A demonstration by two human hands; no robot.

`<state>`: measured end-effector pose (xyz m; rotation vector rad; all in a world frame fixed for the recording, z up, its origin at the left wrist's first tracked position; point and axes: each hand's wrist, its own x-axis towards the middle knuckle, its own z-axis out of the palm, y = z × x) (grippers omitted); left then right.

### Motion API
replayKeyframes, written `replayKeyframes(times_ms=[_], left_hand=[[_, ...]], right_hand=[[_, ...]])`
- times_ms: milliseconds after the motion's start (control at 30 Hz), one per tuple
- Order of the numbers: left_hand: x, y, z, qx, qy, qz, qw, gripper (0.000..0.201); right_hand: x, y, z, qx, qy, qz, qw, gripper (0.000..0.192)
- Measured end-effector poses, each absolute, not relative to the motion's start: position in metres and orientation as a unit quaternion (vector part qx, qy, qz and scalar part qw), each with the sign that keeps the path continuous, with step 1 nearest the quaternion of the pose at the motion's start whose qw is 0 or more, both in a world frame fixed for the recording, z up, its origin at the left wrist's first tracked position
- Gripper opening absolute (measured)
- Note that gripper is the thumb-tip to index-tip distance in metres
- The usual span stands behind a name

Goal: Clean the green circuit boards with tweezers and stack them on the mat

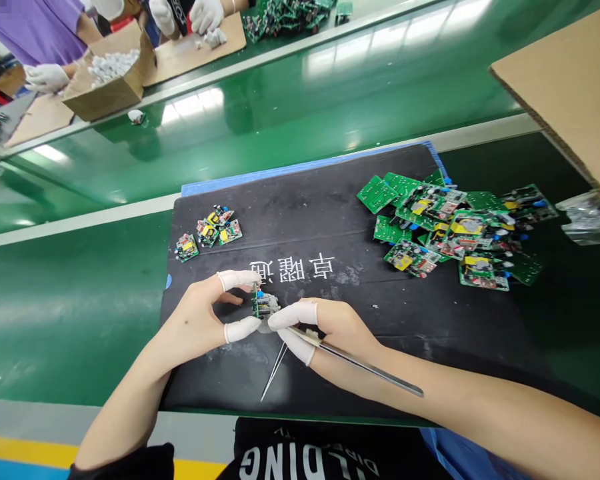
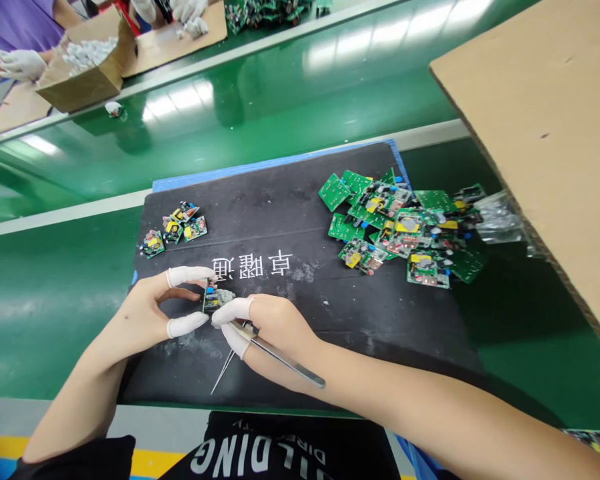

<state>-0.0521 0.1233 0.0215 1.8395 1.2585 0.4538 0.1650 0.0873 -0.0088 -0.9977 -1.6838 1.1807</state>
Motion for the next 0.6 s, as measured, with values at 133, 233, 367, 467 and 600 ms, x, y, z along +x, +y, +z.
replayKeyframes(times_ms=[133, 233, 367, 467, 600], left_hand=[[-0.0516, 0.1242, 0.0224, 0.749, 0.489, 0.184, 0.407, 0.045], [-0.0513, 0.1253, 0.0217, 0.759, 0.481, 0.187, 0.397, 0.044], [-0.051, 0.1253, 0.0197, 0.771, 0.471, 0.19, 0.384, 0.046], [-0.0499, 0.1241, 0.0198, 0.777, 0.471, 0.185, 0.375, 0.049], [-0.0478, 0.1232, 0.0216, 0.779, 0.476, 0.173, 0.371, 0.05]], right_hand=[[0.1642, 0.0895, -0.0051, -0.419, -0.623, 0.537, 0.384, 0.018], [0.1636, 0.0909, -0.0038, -0.43, -0.61, 0.549, 0.378, 0.018], [0.1632, 0.09, -0.0052, -0.433, -0.671, 0.466, 0.382, 0.02], [0.1632, 0.0898, -0.0045, -0.43, -0.688, 0.445, 0.38, 0.021], [0.1639, 0.0916, -0.0005, -0.425, -0.654, 0.497, 0.381, 0.023]])
